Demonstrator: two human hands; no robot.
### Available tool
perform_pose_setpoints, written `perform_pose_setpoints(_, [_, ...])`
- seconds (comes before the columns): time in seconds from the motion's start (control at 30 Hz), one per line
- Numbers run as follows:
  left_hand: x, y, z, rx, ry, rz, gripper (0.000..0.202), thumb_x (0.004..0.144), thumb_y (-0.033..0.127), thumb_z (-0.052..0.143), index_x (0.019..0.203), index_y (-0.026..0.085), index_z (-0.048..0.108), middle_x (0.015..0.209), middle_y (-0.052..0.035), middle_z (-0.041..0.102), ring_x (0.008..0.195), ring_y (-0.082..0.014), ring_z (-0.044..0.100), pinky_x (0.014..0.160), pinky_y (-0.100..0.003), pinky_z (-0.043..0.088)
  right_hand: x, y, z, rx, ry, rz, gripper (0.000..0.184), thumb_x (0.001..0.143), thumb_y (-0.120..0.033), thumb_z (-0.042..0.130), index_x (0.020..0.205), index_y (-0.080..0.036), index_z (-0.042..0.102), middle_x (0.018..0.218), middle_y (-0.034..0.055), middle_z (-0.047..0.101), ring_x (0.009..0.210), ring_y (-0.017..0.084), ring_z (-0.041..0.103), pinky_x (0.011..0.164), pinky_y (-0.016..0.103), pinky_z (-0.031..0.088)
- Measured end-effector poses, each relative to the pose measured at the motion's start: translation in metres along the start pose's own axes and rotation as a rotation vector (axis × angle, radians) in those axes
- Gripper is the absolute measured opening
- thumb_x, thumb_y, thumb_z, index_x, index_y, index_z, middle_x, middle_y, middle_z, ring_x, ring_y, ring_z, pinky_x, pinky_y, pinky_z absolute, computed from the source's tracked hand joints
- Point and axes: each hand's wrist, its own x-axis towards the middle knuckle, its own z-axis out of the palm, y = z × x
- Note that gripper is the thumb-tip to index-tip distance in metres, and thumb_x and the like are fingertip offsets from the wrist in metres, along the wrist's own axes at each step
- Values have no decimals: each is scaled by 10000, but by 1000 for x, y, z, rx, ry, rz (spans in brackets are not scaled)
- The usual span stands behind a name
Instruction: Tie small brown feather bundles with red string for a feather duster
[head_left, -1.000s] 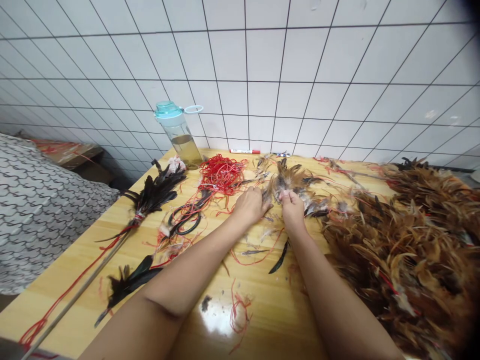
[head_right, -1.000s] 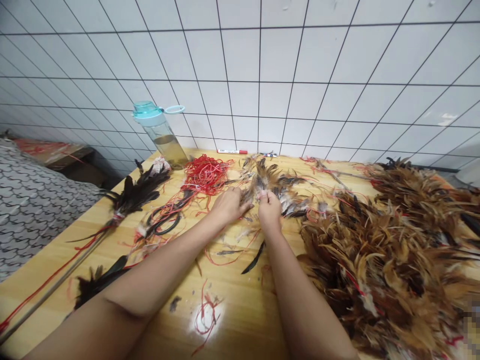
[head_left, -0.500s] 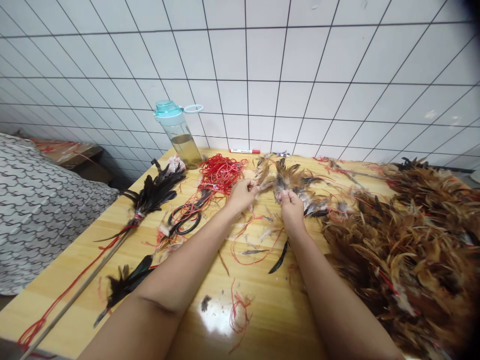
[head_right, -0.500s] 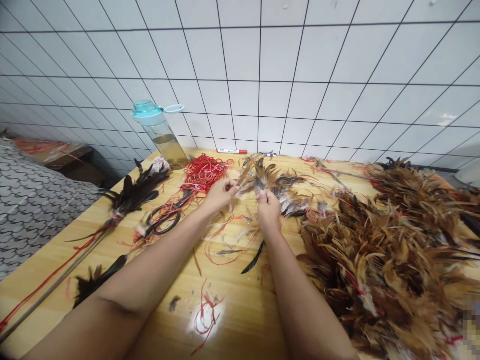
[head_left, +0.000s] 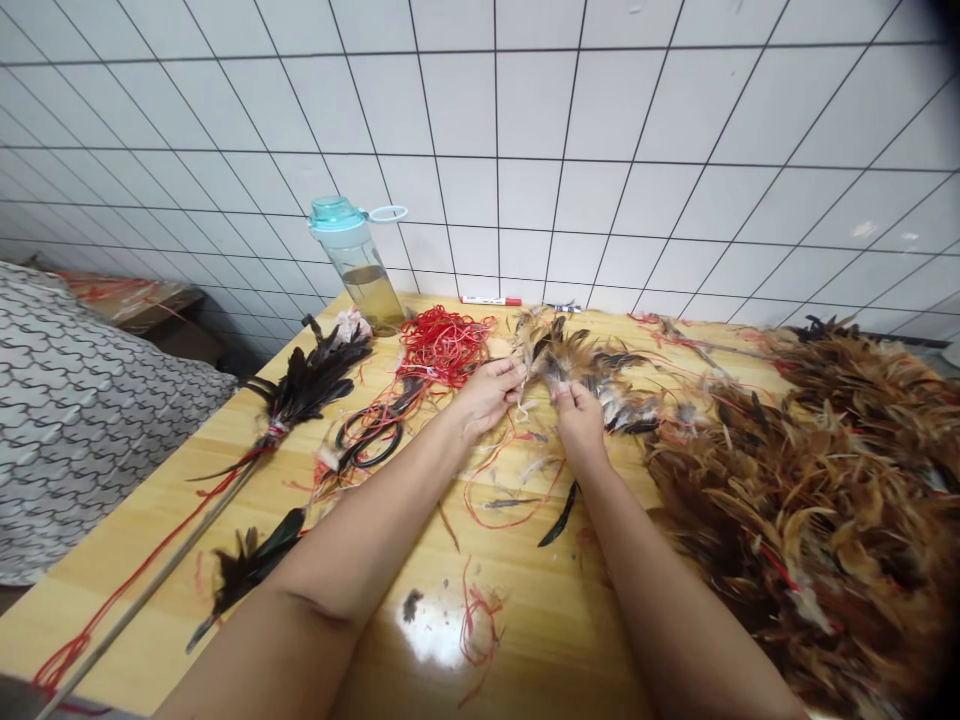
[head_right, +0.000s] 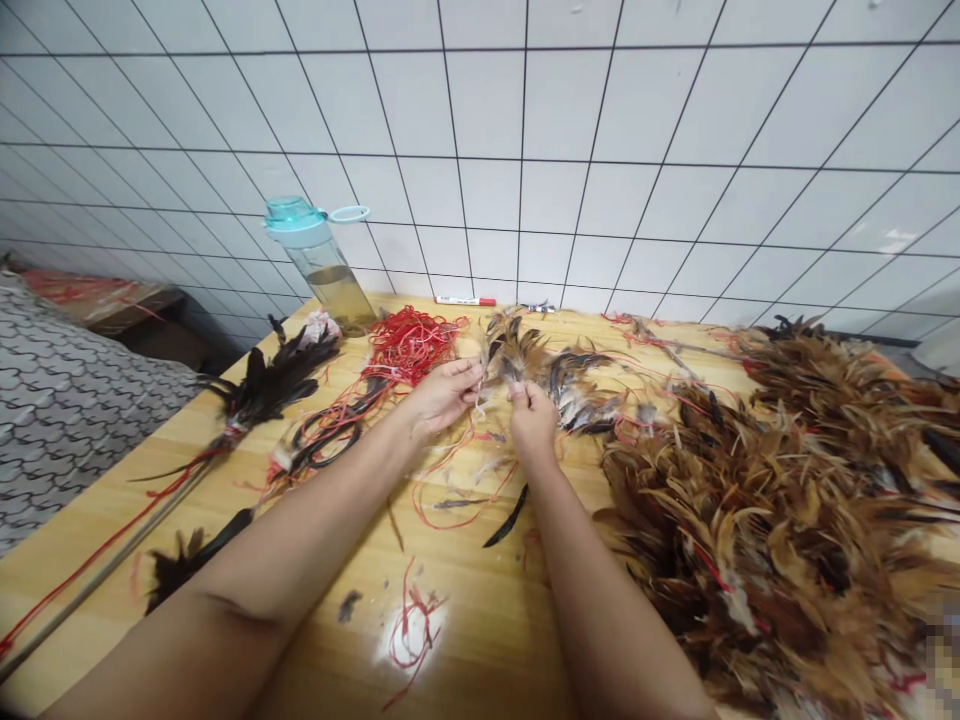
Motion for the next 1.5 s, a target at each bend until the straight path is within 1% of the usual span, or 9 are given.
perform_pose_setpoints(0.23, [-1,-7,3,202,-54,46,299,722,278,723,658,132,471,566,3,542,482,-37,430,470,-156,296,-1,0,2,-81,-28,-25,296,820,-403,404,617,-205,490,575,-21,470,594,144,426,605,275,325])
perform_pose_setpoints(0.47, [-4,-8,6,313,-61,56,301,701,308,728,693,138,479,594,15,556,535,-53,497,500,-165,323,0,10,4,-132,-55,-88,307,838,-391,423,648,-194,563,652,17,581,667,163,507,655,280,379])
perform_pose_setpoints(0.63, [-7,-6,7,387,-47,63,314,694,324,730,686,138,478,601,13,557,546,-60,499,519,-179,331,1,16,5,-190,-72,-131,285,833,-348,447,689,-190,636,733,51,644,741,187,555,715,304,408])
perform_pose_setpoints(0.87, [-6,-7,7,454,-26,76,257,725,273,683,669,142,469,576,39,502,536,-60,462,556,-193,342,2,13,2,-246,-72,-131,287,830,-336,449,687,-181,644,713,49,603,729,189,541,722,311,394])
perform_pose_setpoints(1.0, [-1,-12,4,504,-11,125,220,725,247,666,679,143,478,582,50,483,553,-63,464,574,-195,350,4,13,2,-260,-118,-173,263,813,-328,465,646,-189,612,676,37,571,692,178,515,695,301,385])
perform_pose_setpoints(1.17, [1,-17,1,474,0,191,224,692,255,692,688,140,499,625,47,509,603,-72,501,609,-200,371,5,16,5,-250,-153,-154,246,794,-370,486,619,-205,537,636,27,555,649,182,490,648,302,381])
perform_pose_setpoints(1.33, [-3,-12,3,400,-75,102,271,664,285,733,802,123,566,642,18,577,600,-86,551,566,-196,374,5,17,4,-327,-146,-209,198,804,-295,454,663,-213,566,711,53,604,721,200,524,698,315,407])
perform_pose_setpoints(1.43, [-5,-6,4,409,-96,77,292,648,244,751,857,114,593,668,-9,616,590,-85,563,540,-193,387,6,15,2,-438,-179,-273,200,815,-237,430,704,-210,594,770,75,623,785,210,541,744,321,412])
perform_pose_setpoints(1.5, [-6,-4,5,397,-108,73,283,645,207,751,864,108,600,676,-23,633,585,-89,573,552,-203,419,6,13,1,-511,-206,-273,213,824,-211,414,736,-203,608,807,90,635,813,217,551,755,324,413])
